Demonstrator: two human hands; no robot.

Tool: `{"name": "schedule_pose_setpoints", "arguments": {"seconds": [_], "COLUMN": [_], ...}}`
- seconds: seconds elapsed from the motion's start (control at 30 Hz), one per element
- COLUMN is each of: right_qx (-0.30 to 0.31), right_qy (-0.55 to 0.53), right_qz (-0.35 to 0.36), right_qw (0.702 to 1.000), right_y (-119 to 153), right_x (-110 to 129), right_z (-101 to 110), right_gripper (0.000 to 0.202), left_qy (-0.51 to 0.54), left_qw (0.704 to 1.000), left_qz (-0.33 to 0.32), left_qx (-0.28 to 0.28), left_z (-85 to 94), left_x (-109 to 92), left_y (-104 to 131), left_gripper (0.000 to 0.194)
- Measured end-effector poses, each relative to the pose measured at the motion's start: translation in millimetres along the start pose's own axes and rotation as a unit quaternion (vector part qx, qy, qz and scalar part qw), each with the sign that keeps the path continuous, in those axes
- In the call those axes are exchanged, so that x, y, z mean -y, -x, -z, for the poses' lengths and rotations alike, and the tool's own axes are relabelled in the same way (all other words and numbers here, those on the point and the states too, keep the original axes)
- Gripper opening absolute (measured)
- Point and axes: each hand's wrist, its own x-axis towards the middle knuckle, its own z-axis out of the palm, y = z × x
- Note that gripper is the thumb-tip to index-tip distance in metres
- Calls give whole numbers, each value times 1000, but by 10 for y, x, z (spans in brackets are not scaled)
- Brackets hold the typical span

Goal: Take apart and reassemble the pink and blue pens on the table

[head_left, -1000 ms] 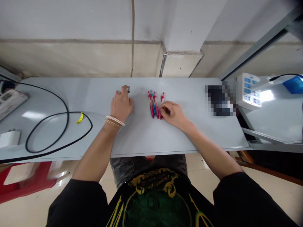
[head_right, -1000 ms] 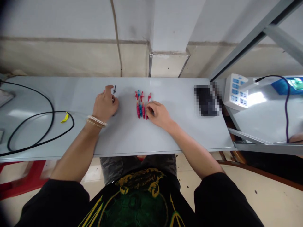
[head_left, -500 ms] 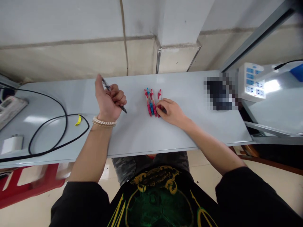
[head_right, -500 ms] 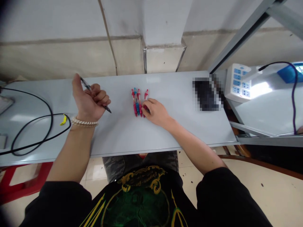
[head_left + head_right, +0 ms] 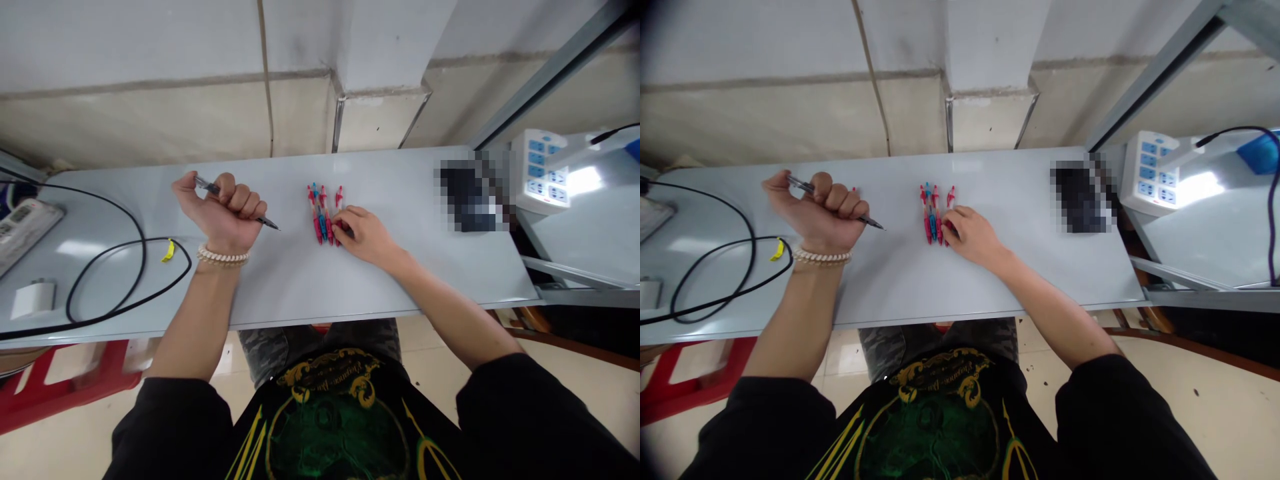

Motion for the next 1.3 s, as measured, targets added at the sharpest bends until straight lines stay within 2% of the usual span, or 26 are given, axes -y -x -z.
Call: {"name": "schedule_pose_setpoints", "arguments": {"seconds": [0.13, 0.37, 0.7, 0.8, 0.9, 0.93, 1.0, 1.07, 1.13, 1.2, 1.3], "right_qx": [1, -1, 3, -5, -18, -22, -25, -22, -14, -9, 2], "right_qy": [-3, 5, -4, -16, -25, -27, -27, -16, 4, 24, 37], "right_qz": [-4, 2, -1, -5, -17, -21, -28, -33, -37, -43, -57], "right_qw": [1000, 1000, 1000, 1000, 999, 999, 999, 999, 999, 999, 998], "right_y": [-3, -5, -5, -2, 2, 4, 7, 11, 17, 24, 31], "right_x": [1, -1, 6, 14, 29, 35, 48, 62, 78, 98, 131], "right_z": [-1, -8, 9, 10, 15, 18, 26, 39, 54, 73, 101], "right_gripper": [18, 21, 18, 16, 15, 15, 15, 15, 15, 18, 21], "left_qy": [-4, 79, 68, 56, -15, -63, -171, -299, -419, -517, -597], "left_qw": [1000, 997, 996, 995, 993, 987, 970, 933, 883, 835, 791], "left_qz": [-4, -6, 2, 4, -11, -40, -101, -161, -193, -183, -130], "left_qx": [-6, 2, -63, -79, -119, -141, -139, -119, -91, -54, -28], "left_z": [-2, -90, -245, -300, -326, -322, -290, -232, -159, -89, -17], "left_x": [39, 13, -25, 29, 169, 232, 360, 475, 566, 633, 680], "left_y": [-2, 30, 48, -3, -64, -76, -83, -71, -53, -42, -43], "left_gripper": [79, 80, 77, 75, 66, 58, 39, 34, 32, 27, 19]}}
